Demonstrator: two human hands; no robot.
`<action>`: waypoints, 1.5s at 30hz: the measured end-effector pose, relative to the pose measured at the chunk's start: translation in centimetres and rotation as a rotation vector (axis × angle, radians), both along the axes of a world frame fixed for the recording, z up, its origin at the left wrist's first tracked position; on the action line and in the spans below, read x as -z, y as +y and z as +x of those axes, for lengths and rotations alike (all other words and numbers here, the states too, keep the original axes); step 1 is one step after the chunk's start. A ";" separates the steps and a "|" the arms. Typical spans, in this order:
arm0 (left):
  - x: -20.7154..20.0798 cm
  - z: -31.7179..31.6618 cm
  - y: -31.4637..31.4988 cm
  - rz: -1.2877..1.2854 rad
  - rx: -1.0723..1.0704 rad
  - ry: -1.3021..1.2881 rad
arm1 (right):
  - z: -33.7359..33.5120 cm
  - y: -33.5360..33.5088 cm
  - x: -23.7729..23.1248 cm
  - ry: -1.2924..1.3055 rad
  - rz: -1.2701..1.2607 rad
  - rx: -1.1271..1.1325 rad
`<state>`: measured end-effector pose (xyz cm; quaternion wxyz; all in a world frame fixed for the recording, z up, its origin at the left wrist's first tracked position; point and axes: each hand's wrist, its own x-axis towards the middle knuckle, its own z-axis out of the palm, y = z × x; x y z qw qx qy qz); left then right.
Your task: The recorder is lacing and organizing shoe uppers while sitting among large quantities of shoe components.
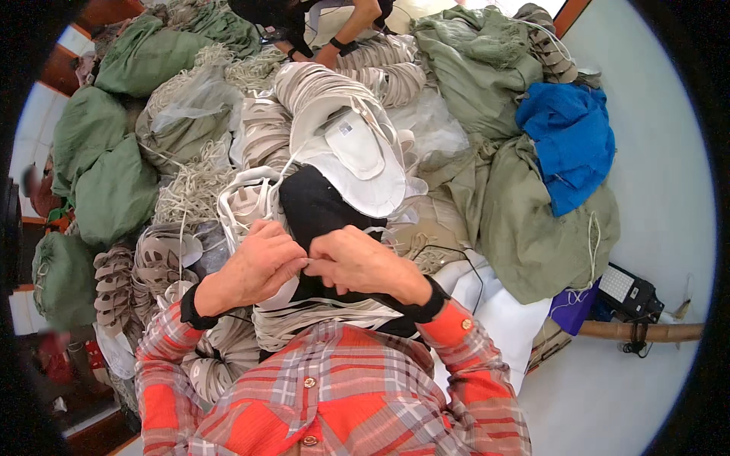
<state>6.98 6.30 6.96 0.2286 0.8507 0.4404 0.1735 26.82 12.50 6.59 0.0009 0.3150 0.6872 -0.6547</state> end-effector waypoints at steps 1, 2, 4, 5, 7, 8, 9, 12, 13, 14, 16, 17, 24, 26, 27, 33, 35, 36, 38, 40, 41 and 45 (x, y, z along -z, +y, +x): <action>-0.1 -0.2 0.0 0.005 0.016 0.019 | 0.8 -0.1 0.6 -0.008 0.042 -0.034; 0.1 -0.6 0.2 0.008 0.012 0.025 | 2.2 0.1 1.3 -0.017 0.088 -0.067; 0.9 -1.8 0.2 0.110 0.063 0.137 | 5.9 1.0 2.5 -0.156 0.352 -0.080; 1.2 -2.9 0.8 0.253 -0.006 0.260 | 8.4 1.2 3.8 -0.255 0.557 0.040; 1.1 -4.9 2.5 0.415 -0.019 0.457 | 14.1 2.0 6.1 -0.514 0.790 0.240; 0.8 -5.4 3.4 0.459 -0.004 0.530 | 16.6 2.2 7.0 -0.610 0.869 0.373; 0.5 -5.8 4.1 0.458 -0.007 0.533 | 18.9 2.2 7.9 -0.562 0.845 0.525; 0.5 -7.0 5.0 0.372 0.092 0.511 | 19.2 2.2 8.7 -0.028 0.564 1.084; 0.6 -7.3 5.2 0.388 0.128 0.566 | 18.8 2.1 8.6 0.466 0.259 1.442; 0.8 -7.5 5.3 0.403 0.168 0.617 | 18.5 2.1 7.8 0.465 0.254 1.442; 0.4 -7.5 4.9 0.455 0.167 0.606 | 17.9 2.0 6.2 0.997 -0.014 1.614; -0.6 -7.5 4.7 0.486 0.171 0.611 | 19.8 1.8 7.0 1.240 -0.104 1.192; -2.7 -9.8 -0.1 0.145 0.040 0.435 | -0.9 2.3 2.4 0.398 0.127 0.521; -2.5 -11.0 -0.5 0.126 -0.008 0.376 | -4.9 3.9 5.6 0.267 0.683 0.385; -1.6 -11.5 -0.7 0.029 -0.354 0.146 | -6.5 4.2 6.3 0.193 0.971 0.305; 0.8 -7.7 2.4 0.099 -0.409 0.034 | -8.6 2.5 5.9 -0.003 1.349 0.053; 2.6 -6.3 3.2 0.267 -0.328 0.240 | -8.8 2.3 5.9 -0.038 1.381 0.036; 3.2 -6.4 3.3 0.267 -0.331 0.237 | -9.0 2.4 5.9 -0.057 1.388 0.002; 3.8 -6.6 3.7 0.181 -0.395 0.214 | -9.2 2.5 5.9 -0.076 1.395 -0.031; 3.7 -6.5 3.8 0.100 -0.440 0.159 | -9.6 2.6 5.7 -0.104 1.460 -0.035; 3.8 -6.5 3.9 0.017 -0.484 0.101 | -9.9 2.7 5.8 -0.104 1.461 -0.036; 4.5 -6.3 3.9 -0.003 -0.535 0.089 | -10.0 3.0 6.2 -0.085 1.345 -0.001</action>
